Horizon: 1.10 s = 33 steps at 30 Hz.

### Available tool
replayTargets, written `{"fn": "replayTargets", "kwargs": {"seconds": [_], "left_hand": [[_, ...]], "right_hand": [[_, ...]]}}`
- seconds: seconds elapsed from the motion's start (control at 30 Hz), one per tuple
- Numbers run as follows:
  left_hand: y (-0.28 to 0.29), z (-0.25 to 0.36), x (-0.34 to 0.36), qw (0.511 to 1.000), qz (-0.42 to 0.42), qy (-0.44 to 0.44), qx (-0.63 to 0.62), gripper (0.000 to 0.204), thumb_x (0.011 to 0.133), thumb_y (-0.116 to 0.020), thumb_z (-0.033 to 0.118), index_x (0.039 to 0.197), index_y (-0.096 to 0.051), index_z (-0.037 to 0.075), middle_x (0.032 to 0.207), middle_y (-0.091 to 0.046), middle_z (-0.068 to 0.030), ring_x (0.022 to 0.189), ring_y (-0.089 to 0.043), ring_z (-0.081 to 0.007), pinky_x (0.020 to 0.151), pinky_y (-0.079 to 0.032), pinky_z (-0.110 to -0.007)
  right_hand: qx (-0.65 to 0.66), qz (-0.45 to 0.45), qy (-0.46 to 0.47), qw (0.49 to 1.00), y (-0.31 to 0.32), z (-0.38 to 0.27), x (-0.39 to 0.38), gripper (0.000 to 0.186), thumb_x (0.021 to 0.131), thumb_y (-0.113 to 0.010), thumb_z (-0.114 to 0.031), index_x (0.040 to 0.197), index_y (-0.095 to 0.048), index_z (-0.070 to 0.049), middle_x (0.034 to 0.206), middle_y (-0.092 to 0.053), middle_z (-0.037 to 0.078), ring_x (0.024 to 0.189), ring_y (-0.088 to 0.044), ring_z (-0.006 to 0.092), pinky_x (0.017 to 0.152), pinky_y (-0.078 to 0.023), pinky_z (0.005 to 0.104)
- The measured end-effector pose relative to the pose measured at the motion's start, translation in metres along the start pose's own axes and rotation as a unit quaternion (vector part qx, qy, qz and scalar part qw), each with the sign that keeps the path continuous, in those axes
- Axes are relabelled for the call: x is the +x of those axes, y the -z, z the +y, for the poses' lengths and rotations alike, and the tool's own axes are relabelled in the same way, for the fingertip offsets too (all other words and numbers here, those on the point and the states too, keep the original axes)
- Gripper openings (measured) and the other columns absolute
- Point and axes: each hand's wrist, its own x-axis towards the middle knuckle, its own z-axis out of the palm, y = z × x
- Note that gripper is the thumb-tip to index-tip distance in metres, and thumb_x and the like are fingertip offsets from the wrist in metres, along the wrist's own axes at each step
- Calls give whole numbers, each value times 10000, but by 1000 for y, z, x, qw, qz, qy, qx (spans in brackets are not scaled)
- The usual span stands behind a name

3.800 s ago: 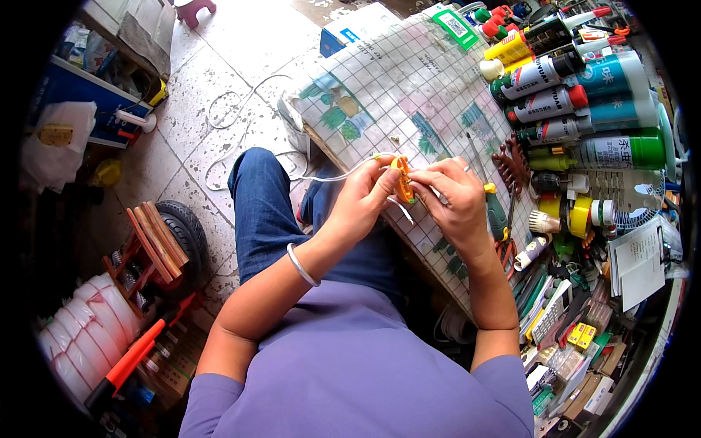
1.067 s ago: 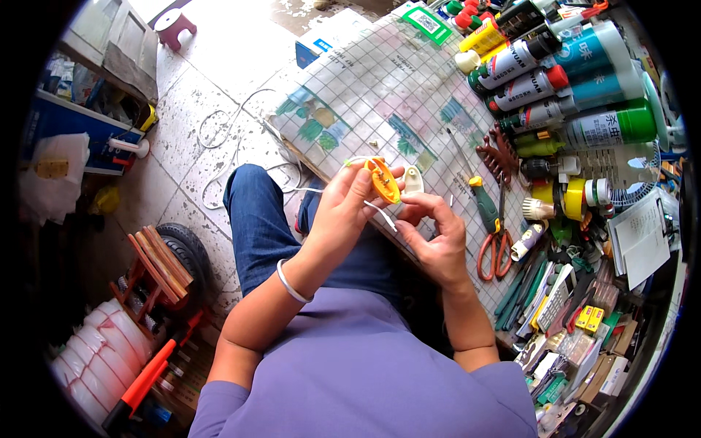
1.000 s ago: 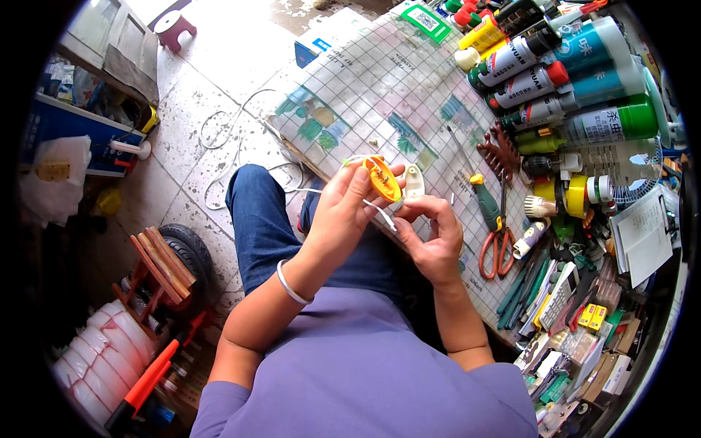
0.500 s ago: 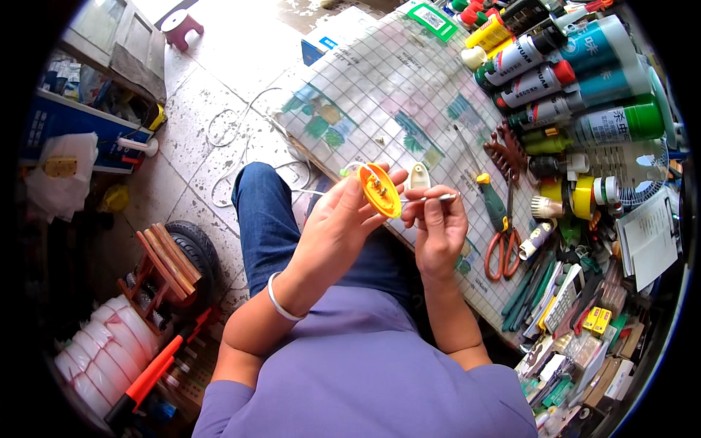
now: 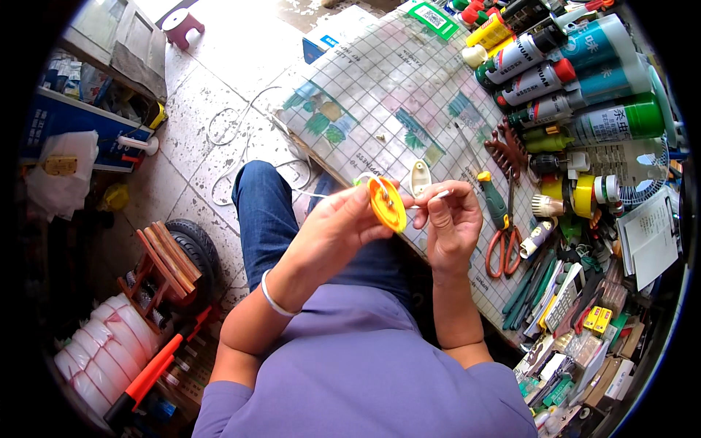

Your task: The person sits on the floor and uses a screwdriver to tighten screws on a small orange electrical component. They manipulate wires and reassemble the device's casing before picking up a white power cord.

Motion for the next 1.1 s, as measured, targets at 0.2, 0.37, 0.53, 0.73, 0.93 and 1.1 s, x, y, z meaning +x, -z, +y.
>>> {"fn": "replayTargets", "kwargs": {"seconds": [0.2, 0.37, 0.53, 0.73, 0.93, 1.1], "left_hand": [[3, 1, 23, 993, 41, -81, 74, 455, 1030, -483, 330, 1275, -519, -52, 1155, -634, -136, 1011, -660, -210, 898, -527, -294], [19, -1, 28, 958, 100, -129, 234, 366, 997, -565, 234, 1223, -557, -53, 1109, -651, -134, 969, -670, -190, 783, -573, -269], [20, -4, 32, 897, 178, -173, 366, 212, 942, -644, 146, 1064, -602, -21, 986, -686, -108, 834, -678, -136, 646, -560, -257], [30, -11, 33, 628, 158, -430, 630, 251, 791, -781, 63, 940, -581, 34, 785, -612, -93, 659, -622, -179, 583, -501, -286], [30, -9, 37, 642, 53, -400, 652, 529, 688, -844, 49, 1118, -537, 62, 949, -549, -87, 702, -569, -145, 643, -485, -275], [30, -1, 39, 672, 28, -344, 655, 324, 691, -806, -22, 963, -647, 54, 1004, -508, -88, 652, -561, -115, 633, -490, -254]], "right_hand": [[-76, -49, 29, 995, -4, 8, 0, 165, 966, -597, -103, 1084, -498, -45, 1187, -620, 205, 863, -647, 159, 768, -527, 275], [-110, -61, 5, 992, 2, 23, -2, 123, 970, -548, -18, 1078, -516, -66, 1183, -636, 150, 1049, -611, 176, 906, -494, 303], [-120, -46, -7, 992, 0, 29, 1, 96, 981, -539, -26, 1069, -507, -42, 1145, -646, 153, 1042, -621, 168, 912, -502, 287], [-171, -17, -20, 985, -5, 29, 1, 82, 978, -545, -36, 1059, -548, -22, 1073, -675, 128, 1006, -648, 184, 884, -512, 303], [-252, -28, -8, 967, -3, 29, 4, 68, 975, -553, -28, 1041, -546, -16, 1048, -687, 114, 949, -660, 157, 837, -530, 283], [-262, -22, 15, 965, -5, 33, 4, 84, 965, -581, -68, 1035, -578, -21, 969, -699, 128, 902, -698, 235, 769, -538, 321]]}}
